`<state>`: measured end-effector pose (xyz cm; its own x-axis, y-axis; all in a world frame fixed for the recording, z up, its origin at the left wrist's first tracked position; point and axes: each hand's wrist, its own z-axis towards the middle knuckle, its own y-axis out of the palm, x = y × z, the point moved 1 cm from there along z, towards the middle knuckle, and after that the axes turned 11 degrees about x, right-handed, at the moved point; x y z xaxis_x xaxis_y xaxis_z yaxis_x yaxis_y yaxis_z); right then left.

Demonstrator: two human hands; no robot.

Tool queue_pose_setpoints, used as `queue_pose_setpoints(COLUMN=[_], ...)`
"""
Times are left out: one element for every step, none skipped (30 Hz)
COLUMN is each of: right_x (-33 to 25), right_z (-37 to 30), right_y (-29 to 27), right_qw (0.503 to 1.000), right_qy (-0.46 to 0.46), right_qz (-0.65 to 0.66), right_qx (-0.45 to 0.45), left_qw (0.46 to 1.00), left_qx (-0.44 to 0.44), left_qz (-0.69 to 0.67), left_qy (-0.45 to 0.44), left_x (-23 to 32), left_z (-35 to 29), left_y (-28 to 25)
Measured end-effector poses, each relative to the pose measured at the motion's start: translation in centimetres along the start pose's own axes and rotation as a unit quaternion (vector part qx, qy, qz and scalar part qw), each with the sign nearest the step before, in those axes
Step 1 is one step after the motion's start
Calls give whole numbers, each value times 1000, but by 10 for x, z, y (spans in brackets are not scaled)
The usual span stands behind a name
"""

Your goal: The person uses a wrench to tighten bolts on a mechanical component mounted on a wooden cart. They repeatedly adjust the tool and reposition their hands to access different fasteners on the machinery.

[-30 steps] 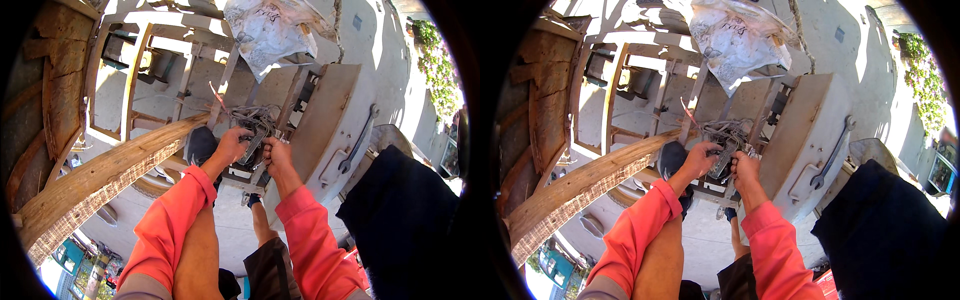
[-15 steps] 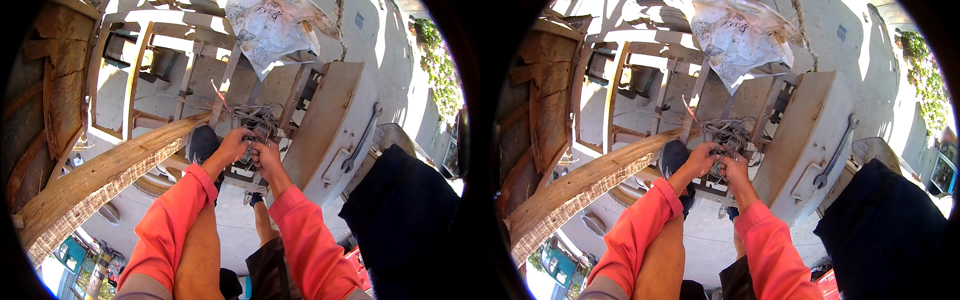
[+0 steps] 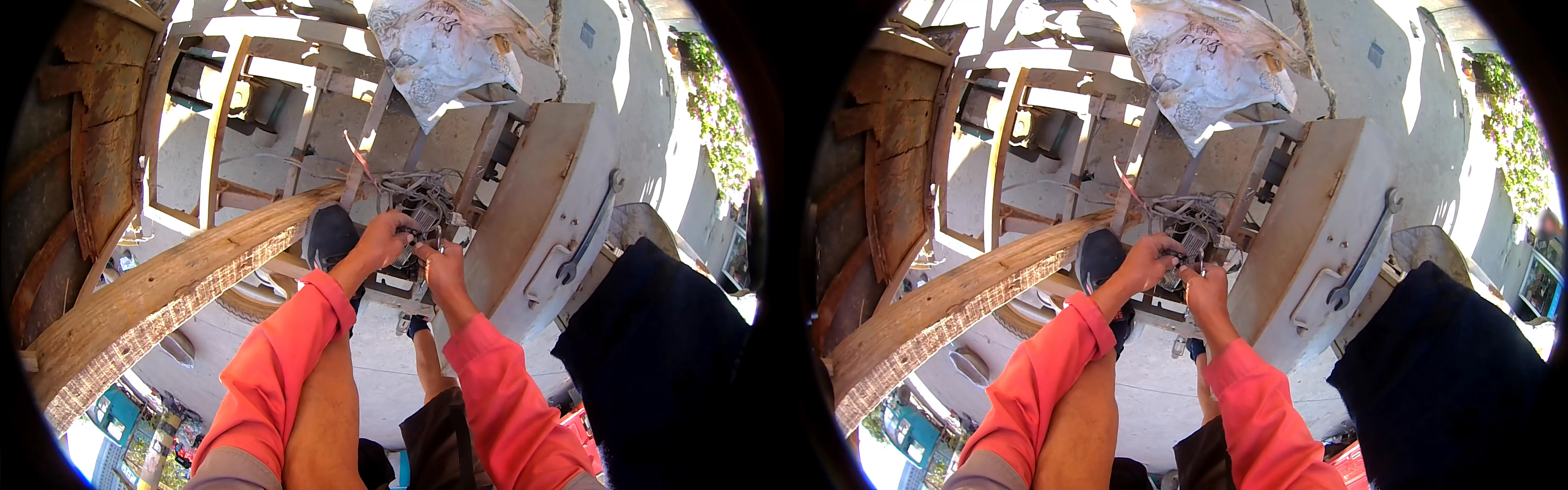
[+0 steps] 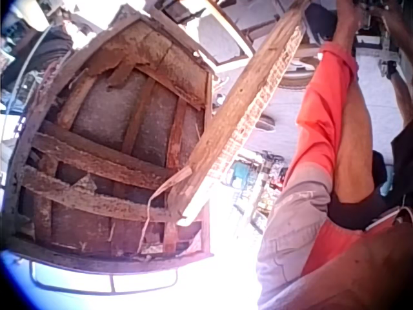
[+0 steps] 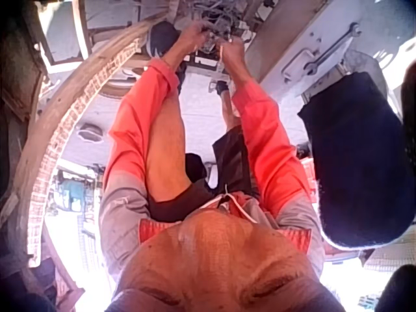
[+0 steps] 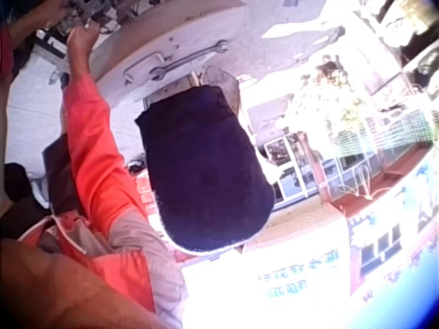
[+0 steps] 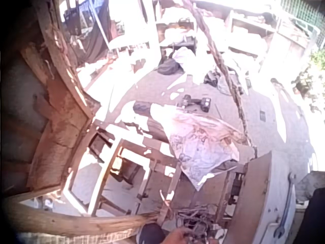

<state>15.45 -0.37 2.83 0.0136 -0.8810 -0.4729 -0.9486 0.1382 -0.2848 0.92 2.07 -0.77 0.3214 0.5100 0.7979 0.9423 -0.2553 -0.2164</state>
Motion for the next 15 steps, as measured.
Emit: queue_pose_setpoints(right_x=[2,4,5,4,2,0,-1,1,1,1,-1,-1,1,3,3], right_z=[0,1,1,1,-1,-3,-6,-11,-15,-19,-22,-24,-25,-25,-25], right_y=[-2,-4,-5,-6,-6,-6,-5,-3,-4,-6,-8,-9,-8,-9,-10], right_qw=[1000,1000,999,999,1000,1000,999,998,997,998,999,1000,999,996,993], right_qy=[-7,-14,-21,-20,-18,-16,-25,-34,-42,-24,-6,11,-20,-51,-82], right_qz=[-8,-17,-25,-25,-24,-23,-38,-53,-68,-55,-41,-27,-46,-66,-86], right_qx=[-1,-2,-3,-2,-2,-1,-3,-5,-7,-4,0,4,3,4,4], left_qw=[1000,1000,1000,1000,1000,1000,999,996,992,993,995,996,997,998,998], left_qx=[-3,-5,-7,-8,-9,-10,-10,-8,-6,-10,-13,-17,-20,-23,-27], left_qz=[2,4,7,-2,-11,-19,-38,-58,-77,-75,-72,-69,-54,-40,-25], left_qy=[2,5,7,3,-1,-5,-38,-71,-104,-87,-69,-50,-47,-44,-41], left_x=[0,0,0,0,0,-1,-4,-7,-9,-11,-8,-5,-3,4,8], left_z=[0,0,0,0,0,0,1,3,4,3,2,1,1,1,0], left_y=[0,1,1,1,0,0,-1,-2,-2,-1,-1,-2,-4,-6,-7])
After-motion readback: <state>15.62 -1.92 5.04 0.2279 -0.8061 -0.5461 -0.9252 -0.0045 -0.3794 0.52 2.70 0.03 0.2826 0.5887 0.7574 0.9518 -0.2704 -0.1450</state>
